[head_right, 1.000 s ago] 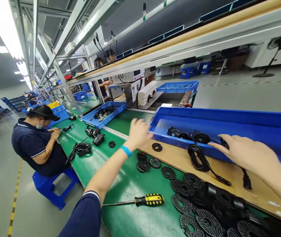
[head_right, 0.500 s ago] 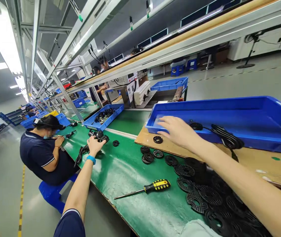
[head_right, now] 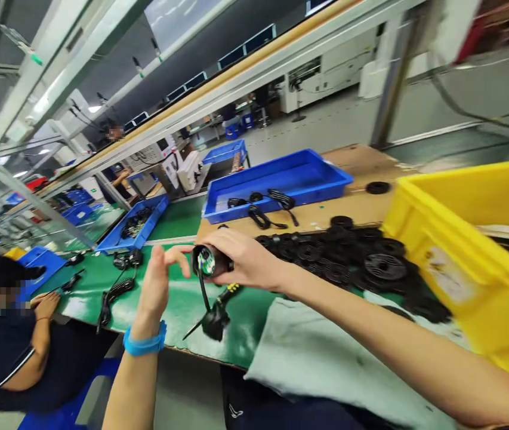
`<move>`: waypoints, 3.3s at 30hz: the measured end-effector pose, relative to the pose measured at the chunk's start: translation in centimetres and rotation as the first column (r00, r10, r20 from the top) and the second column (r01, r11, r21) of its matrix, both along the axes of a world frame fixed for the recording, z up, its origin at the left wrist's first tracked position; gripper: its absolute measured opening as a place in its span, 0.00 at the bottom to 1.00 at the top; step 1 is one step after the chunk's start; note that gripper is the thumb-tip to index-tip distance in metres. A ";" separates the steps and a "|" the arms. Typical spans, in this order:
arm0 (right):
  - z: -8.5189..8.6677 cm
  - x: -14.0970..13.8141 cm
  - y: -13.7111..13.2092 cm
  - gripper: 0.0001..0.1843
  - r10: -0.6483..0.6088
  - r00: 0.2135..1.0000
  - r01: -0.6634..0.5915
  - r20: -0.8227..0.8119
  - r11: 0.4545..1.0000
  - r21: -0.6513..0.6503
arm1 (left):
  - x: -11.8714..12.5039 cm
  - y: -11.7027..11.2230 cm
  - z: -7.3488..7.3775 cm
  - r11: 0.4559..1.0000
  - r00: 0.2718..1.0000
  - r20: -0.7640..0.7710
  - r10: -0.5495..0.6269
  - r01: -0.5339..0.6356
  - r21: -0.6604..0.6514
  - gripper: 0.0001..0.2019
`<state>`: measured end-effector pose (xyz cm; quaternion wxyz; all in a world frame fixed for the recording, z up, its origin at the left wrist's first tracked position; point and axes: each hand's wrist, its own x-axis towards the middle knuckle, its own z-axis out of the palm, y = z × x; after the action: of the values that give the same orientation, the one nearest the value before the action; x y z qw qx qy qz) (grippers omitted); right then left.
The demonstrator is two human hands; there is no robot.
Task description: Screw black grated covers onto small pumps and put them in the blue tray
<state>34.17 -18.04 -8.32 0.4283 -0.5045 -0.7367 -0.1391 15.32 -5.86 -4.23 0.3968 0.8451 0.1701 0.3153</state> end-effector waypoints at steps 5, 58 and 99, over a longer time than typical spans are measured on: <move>-3.8 -0.5 -9.5 0.31 0.001 0.904 -0.066 -0.427 0.988 -0.137 | 1.2 -3.4 -3.8 0.832 0.844 -0.079 -0.531 0.537 0.140 0.39; -4.1 1.7 -16.6 0.17 -0.218 0.846 0.420 0.486 0.835 -0.357 | 8.9 -8.7 -16.6 0.732 0.722 -0.154 -0.675 0.681 -0.011 0.44; -4.0 0.3 -15.0 0.16 -0.216 0.799 0.458 0.561 0.823 -0.336 | 6.7 -11.4 -17.7 0.793 0.807 -0.005 -0.590 0.578 -0.194 0.26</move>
<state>34.50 -33.03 -12.35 0.0596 -0.6631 -0.7279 -0.1641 22.03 -17.28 -21.93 0.5449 0.8259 -0.0580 0.1327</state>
